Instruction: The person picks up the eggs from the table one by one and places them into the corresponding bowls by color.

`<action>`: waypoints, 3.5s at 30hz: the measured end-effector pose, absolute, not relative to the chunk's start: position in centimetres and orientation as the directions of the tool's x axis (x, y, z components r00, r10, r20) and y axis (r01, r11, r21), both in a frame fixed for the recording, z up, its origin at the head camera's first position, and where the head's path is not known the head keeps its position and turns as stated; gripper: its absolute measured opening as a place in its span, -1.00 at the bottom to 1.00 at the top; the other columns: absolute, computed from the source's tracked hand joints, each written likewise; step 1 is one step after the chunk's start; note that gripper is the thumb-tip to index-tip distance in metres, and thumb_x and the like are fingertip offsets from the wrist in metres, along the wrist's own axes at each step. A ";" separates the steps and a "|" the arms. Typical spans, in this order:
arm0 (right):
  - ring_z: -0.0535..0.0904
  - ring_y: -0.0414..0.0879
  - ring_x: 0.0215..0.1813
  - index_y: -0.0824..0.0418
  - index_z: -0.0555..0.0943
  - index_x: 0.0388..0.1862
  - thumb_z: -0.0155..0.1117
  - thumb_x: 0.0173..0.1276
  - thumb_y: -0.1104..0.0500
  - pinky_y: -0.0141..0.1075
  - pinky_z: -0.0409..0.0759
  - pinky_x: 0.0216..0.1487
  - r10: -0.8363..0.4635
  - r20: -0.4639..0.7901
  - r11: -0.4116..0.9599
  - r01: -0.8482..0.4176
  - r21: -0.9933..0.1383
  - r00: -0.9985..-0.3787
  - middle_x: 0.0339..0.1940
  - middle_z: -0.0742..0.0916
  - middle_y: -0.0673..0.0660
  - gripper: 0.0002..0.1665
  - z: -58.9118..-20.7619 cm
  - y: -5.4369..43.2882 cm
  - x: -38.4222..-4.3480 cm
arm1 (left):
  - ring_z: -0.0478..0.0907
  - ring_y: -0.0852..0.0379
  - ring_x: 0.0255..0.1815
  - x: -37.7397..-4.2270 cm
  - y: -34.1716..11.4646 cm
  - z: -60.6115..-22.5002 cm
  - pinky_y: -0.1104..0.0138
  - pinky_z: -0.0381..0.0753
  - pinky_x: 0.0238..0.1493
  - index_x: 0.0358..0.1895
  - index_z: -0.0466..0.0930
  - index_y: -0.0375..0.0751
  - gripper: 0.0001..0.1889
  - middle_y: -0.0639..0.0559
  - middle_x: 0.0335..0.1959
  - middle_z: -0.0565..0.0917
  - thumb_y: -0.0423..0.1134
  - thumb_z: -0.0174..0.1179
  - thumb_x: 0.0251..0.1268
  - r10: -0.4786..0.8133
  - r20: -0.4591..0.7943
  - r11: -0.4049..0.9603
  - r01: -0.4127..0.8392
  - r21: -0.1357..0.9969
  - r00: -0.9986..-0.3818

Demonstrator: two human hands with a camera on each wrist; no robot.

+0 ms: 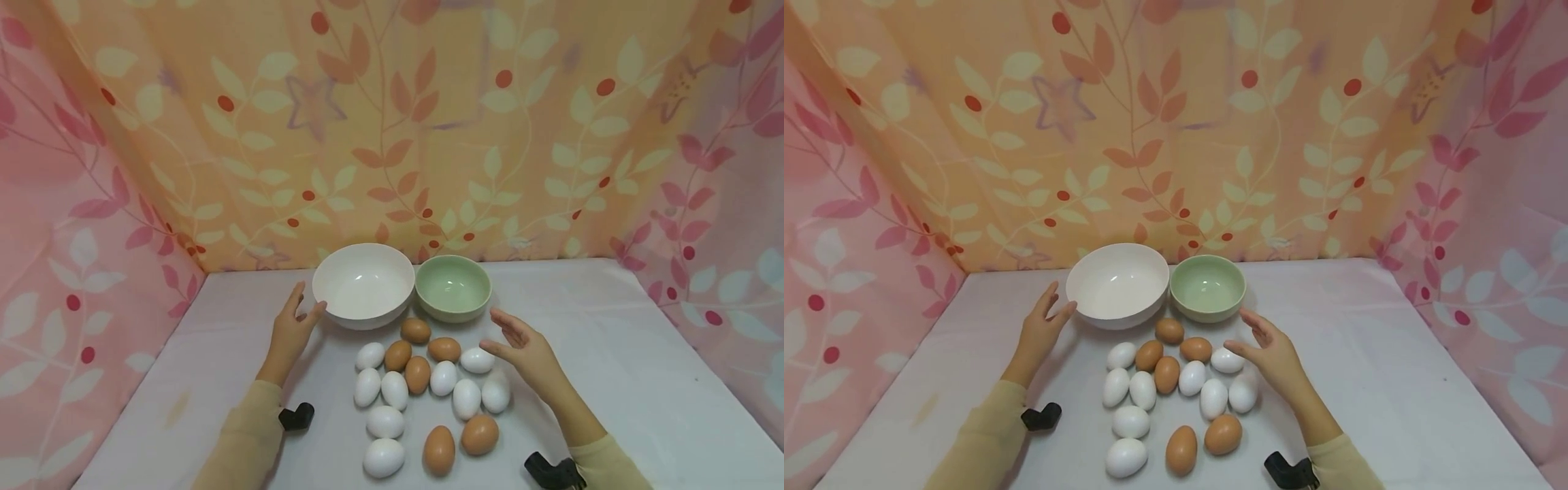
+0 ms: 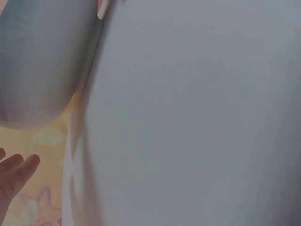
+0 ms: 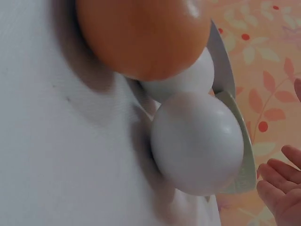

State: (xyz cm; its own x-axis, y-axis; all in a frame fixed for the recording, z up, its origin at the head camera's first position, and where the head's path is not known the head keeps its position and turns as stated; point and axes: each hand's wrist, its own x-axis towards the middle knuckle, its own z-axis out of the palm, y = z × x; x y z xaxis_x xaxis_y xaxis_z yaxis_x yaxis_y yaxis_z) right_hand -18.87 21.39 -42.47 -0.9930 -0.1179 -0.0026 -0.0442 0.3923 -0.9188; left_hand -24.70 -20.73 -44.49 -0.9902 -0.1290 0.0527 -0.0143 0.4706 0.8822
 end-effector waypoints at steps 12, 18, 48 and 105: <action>0.16 0.18 0.60 0.23 0.33 0.48 0.44 0.28 0.06 -0.09 0.19 0.55 -0.114 -0.092 0.366 0.045 -0.930 -0.989 0.53 0.41 0.21 -0.15 -43.1 21.3 -18.8 | 0.09 -0.05 0.61 -24.8 -19.3 -44.4 0.07 0.38 0.47 0.61 -0.03 -0.09 -0.14 -0.05 0.63 0.06 0.08 0.20 0.39 -0.181 -0.012 0.128 -0.035 0.991 -0.983; 0.21 0.18 0.58 0.27 0.33 0.47 0.46 0.25 0.09 -0.13 0.23 0.52 -0.128 -0.079 0.357 0.029 -0.934 -0.989 0.50 0.43 0.27 -0.13 -43.4 21.6 -18.9 | 0.09 -0.02 0.61 -25.1 -18.7 -44.5 0.08 0.34 0.49 0.59 0.00 -0.16 -0.18 -0.05 0.63 0.08 -0.02 0.20 0.42 -0.177 -0.021 0.007 -0.023 1.000 -0.984; 0.37 0.15 0.48 0.33 0.41 0.41 0.51 0.20 0.09 -0.39 0.49 0.35 -0.131 -0.153 0.342 0.100 -0.934 -0.979 0.39 0.55 0.32 -0.16 -45.5 21.9 -19.7 | 0.17 0.21 0.56 -25.0 -17.8 -46.5 0.14 0.47 0.38 0.57 0.08 0.06 -0.34 0.10 0.62 0.12 -0.11 0.11 0.51 -0.194 -0.048 -0.219 -0.005 0.976 -0.980; 0.60 0.04 0.28 0.29 0.55 0.29 0.50 0.21 0.02 -0.14 0.53 0.32 -0.109 -0.196 0.428 0.132 -0.894 -0.975 0.22 0.69 0.23 -0.29 -46.3 21.1 -19.2 | 0.20 0.19 0.55 -24.8 -17.8 -46.4 0.06 0.41 0.45 0.57 0.10 0.11 -0.33 0.13 0.61 0.13 -0.05 0.14 0.48 -0.187 -0.055 -0.223 -0.012 0.975 -0.981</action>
State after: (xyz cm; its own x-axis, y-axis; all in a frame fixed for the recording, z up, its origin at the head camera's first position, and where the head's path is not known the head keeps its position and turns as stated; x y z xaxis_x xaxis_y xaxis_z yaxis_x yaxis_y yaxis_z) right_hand -19.19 21.12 -46.33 -0.9746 -0.1091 -0.1956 0.1316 0.4277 -0.8943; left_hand -24.76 -17.77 -46.39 -0.9809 -0.1868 -0.0545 -0.0118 -0.2227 0.9748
